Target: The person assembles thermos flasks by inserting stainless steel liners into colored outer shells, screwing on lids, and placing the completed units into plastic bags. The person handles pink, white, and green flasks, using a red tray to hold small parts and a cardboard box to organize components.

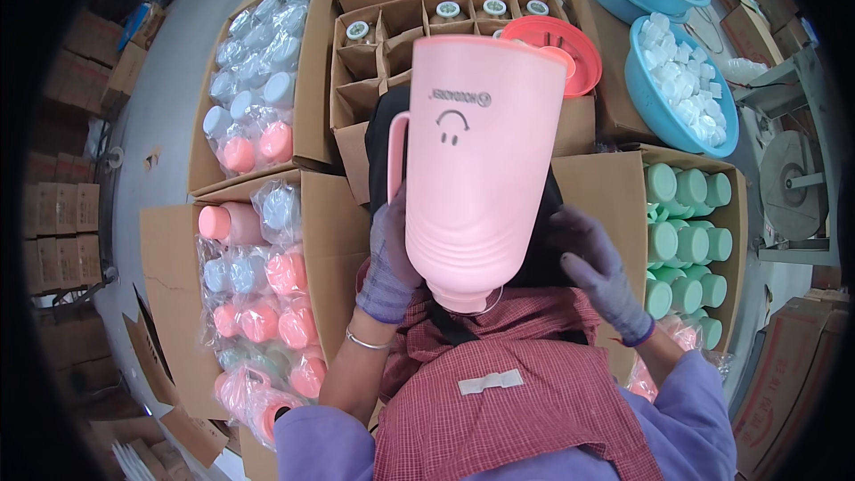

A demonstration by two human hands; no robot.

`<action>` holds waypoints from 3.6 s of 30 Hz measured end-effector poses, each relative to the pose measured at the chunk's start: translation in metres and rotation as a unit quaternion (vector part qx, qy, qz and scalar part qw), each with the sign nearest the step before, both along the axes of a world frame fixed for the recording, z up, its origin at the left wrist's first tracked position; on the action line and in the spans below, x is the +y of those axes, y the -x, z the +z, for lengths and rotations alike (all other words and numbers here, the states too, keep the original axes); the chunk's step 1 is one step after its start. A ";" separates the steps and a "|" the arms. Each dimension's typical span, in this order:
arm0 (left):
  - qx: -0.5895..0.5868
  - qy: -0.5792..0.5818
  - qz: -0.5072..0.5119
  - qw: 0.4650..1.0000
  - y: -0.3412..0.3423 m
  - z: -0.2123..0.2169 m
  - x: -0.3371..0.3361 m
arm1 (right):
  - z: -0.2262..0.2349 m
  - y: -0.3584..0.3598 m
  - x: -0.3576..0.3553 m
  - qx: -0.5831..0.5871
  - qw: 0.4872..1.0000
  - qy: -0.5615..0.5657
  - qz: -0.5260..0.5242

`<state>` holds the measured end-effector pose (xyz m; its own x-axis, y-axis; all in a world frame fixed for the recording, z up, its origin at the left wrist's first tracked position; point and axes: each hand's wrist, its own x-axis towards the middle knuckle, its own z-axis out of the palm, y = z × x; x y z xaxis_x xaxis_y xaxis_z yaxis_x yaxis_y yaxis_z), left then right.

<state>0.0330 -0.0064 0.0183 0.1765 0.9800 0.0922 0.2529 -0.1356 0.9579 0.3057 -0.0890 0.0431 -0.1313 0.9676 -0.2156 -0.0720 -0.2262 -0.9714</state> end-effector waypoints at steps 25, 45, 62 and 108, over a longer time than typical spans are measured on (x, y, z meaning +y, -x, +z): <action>-0.193 0.294 -0.143 0.925 0.148 0.080 -0.019 | 0.017 0.007 0.020 -0.266 0.930 -0.186 0.174; 0.086 -0.033 -0.079 0.993 0.042 0.109 0.063 | 0.061 0.031 0.130 0.332 0.943 0.012 0.029; -0.015 0.097 -0.115 0.988 0.003 0.049 0.086 | 0.020 0.049 0.144 -0.198 0.964 -0.176 -0.004; 0.081 -0.144 -0.177 0.970 0.051 0.047 0.030 | 0.014 0.084 0.082 -0.291 0.812 -0.505 -0.011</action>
